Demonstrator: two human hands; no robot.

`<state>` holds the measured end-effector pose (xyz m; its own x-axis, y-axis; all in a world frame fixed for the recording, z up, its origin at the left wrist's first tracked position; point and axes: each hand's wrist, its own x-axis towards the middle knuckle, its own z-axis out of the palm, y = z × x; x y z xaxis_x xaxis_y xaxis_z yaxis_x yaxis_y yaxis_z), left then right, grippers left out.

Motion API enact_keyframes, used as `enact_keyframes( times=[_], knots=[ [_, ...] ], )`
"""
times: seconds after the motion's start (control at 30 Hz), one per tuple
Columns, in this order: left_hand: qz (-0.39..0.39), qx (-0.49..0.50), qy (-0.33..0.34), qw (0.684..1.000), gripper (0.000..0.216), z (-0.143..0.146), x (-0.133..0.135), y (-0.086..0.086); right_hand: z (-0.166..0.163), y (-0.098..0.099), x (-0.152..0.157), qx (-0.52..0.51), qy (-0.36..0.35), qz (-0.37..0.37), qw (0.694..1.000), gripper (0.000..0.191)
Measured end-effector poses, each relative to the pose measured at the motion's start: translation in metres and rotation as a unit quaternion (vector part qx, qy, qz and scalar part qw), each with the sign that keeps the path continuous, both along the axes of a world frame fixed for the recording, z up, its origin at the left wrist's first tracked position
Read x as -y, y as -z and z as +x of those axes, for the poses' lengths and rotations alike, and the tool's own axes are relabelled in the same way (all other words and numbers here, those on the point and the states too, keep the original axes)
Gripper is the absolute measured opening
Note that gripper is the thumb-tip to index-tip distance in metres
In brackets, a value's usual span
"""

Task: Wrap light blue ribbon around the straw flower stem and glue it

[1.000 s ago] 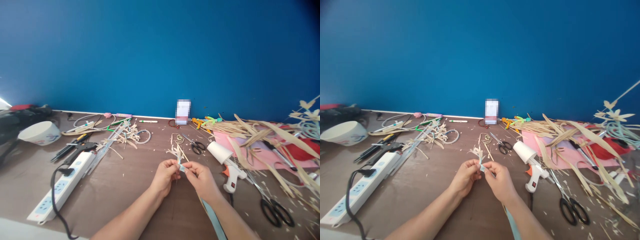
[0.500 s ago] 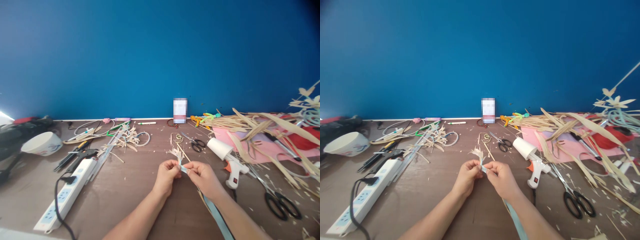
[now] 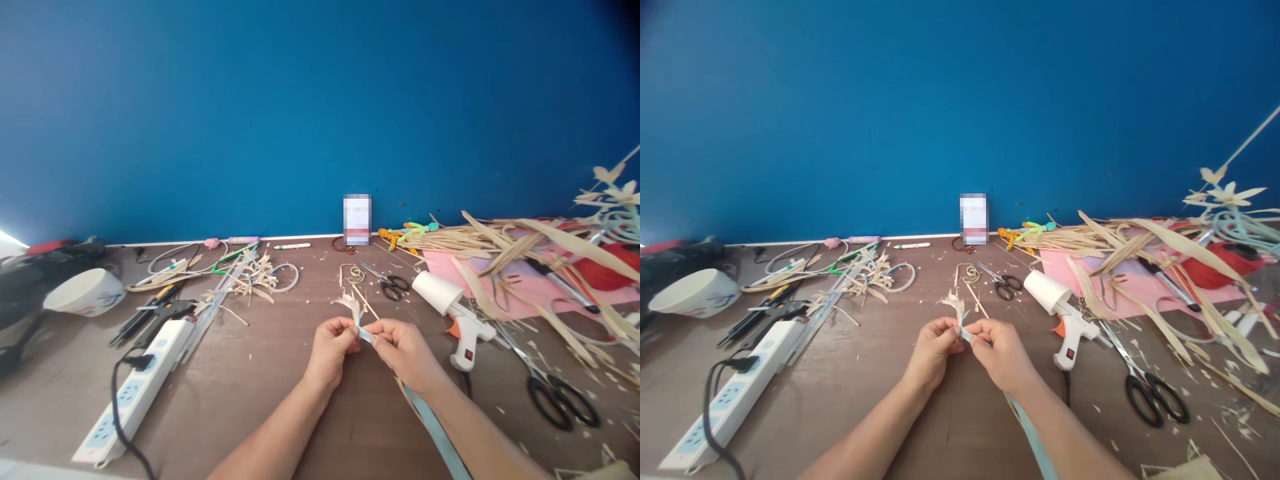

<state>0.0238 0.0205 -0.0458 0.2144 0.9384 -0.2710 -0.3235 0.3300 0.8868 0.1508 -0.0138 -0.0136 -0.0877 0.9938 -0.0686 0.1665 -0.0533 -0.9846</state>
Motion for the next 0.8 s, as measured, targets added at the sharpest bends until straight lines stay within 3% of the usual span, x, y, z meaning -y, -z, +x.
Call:
enact_keyframes(
  times=[0.2, 0.57, 0.8],
  knots=[
    [0.012, -0.018, -0.006, 1.000, 0.016, 0.0000, 0.0004, -0.0015, 0.0006, 0.0032, 0.0001, 0.009, 0.005, 0.006, 1.000, 0.019],
    [0.110, -0.096, 0.006, 0.989, 0.012, 0.0017, 0.0064, -0.0072, 0.0045, 0.0016, -0.0078, -0.038, 0.045, -0.073, 0.996, 0.018],
    [0.136, -0.148, 0.022, 0.979, 0.012, -0.0005, 0.0080, -0.0062, 0.0024, 0.0079, -0.0095, 0.018, 0.083, -0.011, 0.996, 0.009]
  ],
)
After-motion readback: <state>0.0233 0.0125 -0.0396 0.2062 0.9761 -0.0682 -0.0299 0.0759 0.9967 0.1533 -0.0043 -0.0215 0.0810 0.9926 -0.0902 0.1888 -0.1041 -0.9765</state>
